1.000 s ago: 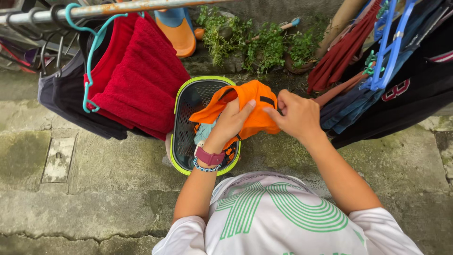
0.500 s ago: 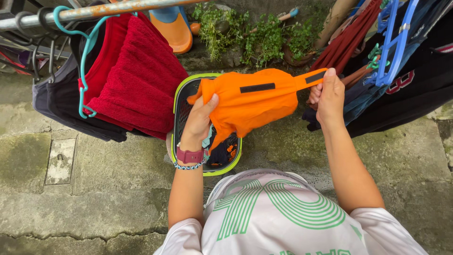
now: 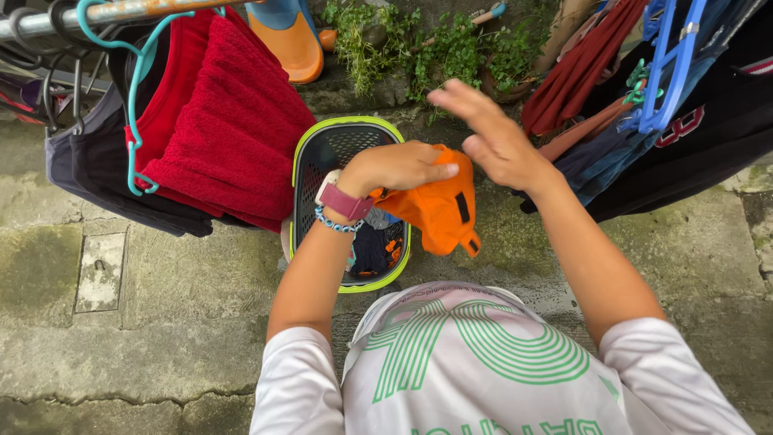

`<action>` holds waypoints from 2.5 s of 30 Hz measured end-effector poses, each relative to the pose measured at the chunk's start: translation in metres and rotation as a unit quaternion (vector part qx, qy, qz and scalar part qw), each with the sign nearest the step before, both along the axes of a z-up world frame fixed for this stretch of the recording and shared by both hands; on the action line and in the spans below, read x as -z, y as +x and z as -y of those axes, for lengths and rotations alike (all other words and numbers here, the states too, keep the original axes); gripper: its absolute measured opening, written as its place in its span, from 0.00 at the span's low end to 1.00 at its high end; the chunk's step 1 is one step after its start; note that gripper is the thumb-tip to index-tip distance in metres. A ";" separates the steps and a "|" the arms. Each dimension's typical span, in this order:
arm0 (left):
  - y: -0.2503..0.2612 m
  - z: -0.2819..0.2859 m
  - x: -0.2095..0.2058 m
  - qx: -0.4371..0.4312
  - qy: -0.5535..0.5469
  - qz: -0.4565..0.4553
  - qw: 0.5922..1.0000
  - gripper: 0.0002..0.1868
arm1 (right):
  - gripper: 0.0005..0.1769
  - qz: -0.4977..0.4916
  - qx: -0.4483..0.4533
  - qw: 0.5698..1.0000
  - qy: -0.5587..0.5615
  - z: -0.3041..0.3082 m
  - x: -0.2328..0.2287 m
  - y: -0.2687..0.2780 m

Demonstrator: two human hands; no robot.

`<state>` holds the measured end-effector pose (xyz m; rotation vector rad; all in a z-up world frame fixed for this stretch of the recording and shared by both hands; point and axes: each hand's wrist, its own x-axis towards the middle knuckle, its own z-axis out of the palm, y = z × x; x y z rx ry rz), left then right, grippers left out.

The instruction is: The person takes items of clothing from a laundry basket, places them on hangers, and hangs them on a laundry rack.

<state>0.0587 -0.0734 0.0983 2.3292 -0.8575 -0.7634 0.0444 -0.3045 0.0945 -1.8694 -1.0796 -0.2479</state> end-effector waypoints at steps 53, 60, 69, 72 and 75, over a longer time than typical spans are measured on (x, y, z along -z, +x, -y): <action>-0.014 -0.154 0.062 -0.435 -0.539 0.300 0.656 0.06 | 0.09 -0.229 0.166 0.892 0.352 0.151 0.071 0.074; -0.009 -0.150 0.077 -0.467 -0.584 0.213 0.629 0.06 | 0.12 -0.367 0.113 0.837 0.390 0.163 0.071 0.078; -0.023 -0.127 0.125 -0.541 -0.516 0.229 0.623 0.09 | 0.18 -0.377 -0.006 0.872 0.313 0.185 0.079 0.073; -0.031 -0.103 0.124 -0.576 -0.314 0.321 0.683 0.10 | 0.11 -0.363 -0.015 0.873 0.326 0.195 0.085 0.074; -0.037 -0.052 0.112 -0.514 -0.144 0.496 0.685 0.05 | 0.10 -0.389 -0.048 0.854 0.341 0.181 0.083 0.067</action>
